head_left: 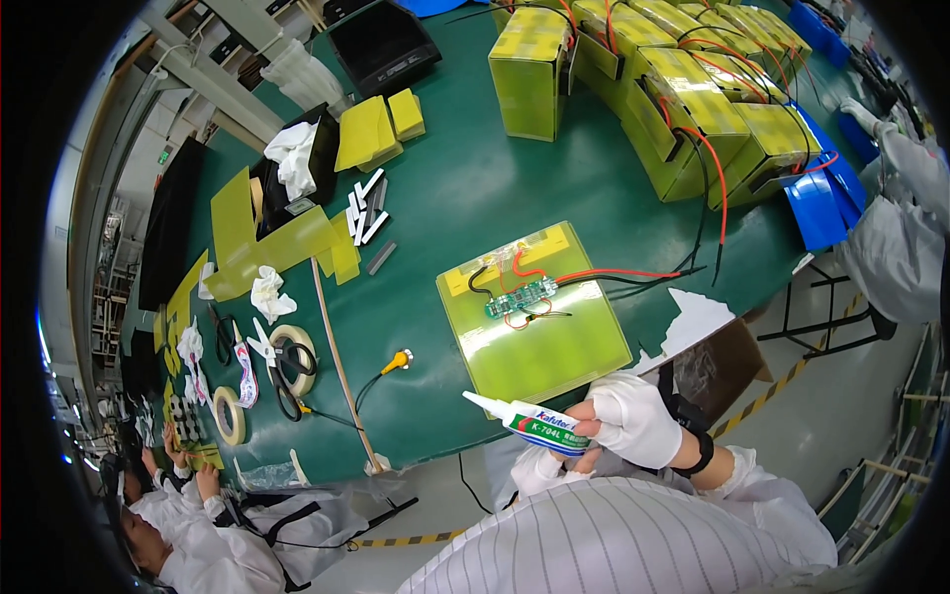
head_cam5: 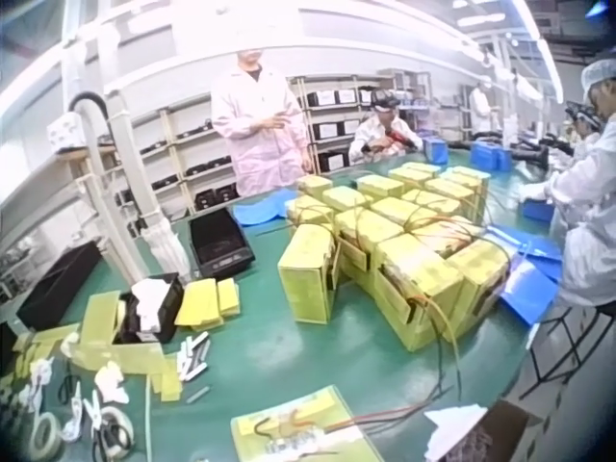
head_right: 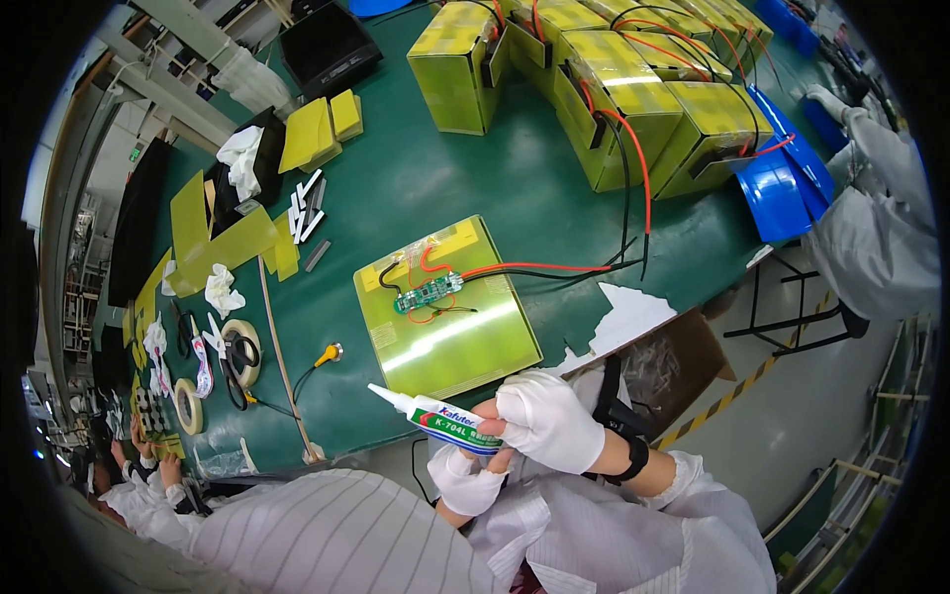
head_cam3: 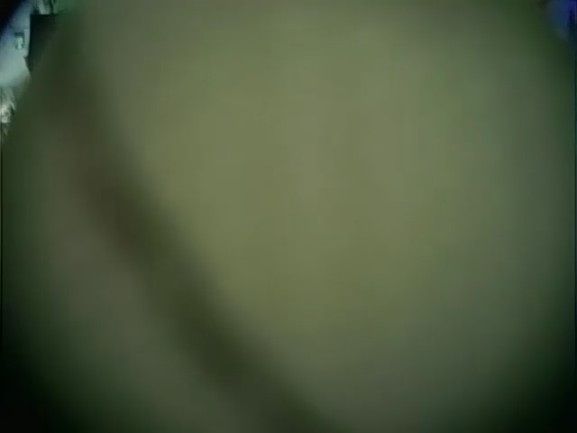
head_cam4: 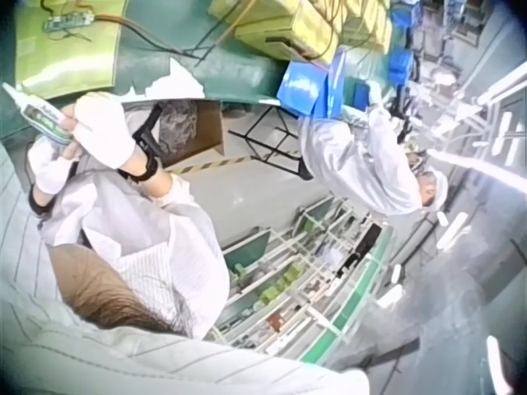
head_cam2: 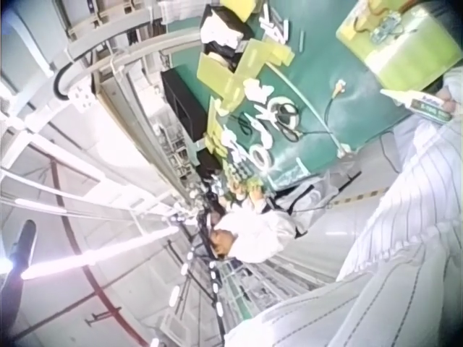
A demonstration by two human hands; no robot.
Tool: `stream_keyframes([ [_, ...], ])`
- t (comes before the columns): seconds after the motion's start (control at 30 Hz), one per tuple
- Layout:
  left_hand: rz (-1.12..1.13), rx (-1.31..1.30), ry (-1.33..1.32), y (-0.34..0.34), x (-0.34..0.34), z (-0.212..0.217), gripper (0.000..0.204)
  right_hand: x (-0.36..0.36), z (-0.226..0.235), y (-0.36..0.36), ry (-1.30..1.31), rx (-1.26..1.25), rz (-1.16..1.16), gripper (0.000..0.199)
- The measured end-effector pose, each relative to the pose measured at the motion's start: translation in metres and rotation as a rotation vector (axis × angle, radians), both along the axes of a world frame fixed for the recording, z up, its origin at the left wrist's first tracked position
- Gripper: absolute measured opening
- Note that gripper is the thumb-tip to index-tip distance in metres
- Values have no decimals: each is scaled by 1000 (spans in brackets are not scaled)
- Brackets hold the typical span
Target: Applying adhesive and assembling electronic components onto large battery packs.
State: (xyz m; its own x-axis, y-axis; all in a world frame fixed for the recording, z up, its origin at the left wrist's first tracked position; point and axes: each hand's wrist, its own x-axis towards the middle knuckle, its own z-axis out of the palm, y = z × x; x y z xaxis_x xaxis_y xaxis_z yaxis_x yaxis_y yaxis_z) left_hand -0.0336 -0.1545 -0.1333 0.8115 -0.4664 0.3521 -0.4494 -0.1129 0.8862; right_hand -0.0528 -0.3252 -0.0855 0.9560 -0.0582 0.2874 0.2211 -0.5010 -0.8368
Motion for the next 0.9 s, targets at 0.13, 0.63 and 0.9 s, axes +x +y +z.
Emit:
stream_keyframes([
  [0.13,-9,19,74,8,-4,-9,22,0,-1,1,-17,-9,-40,14],
  [0.63,371,-202,-263,30,21,-11,30,-1,-5,-2,-53,-119,-12,14],
  [0.9,261,-87,-317,31,33,7,37,-2,-8,-2,-77,-141,-10,15],
])
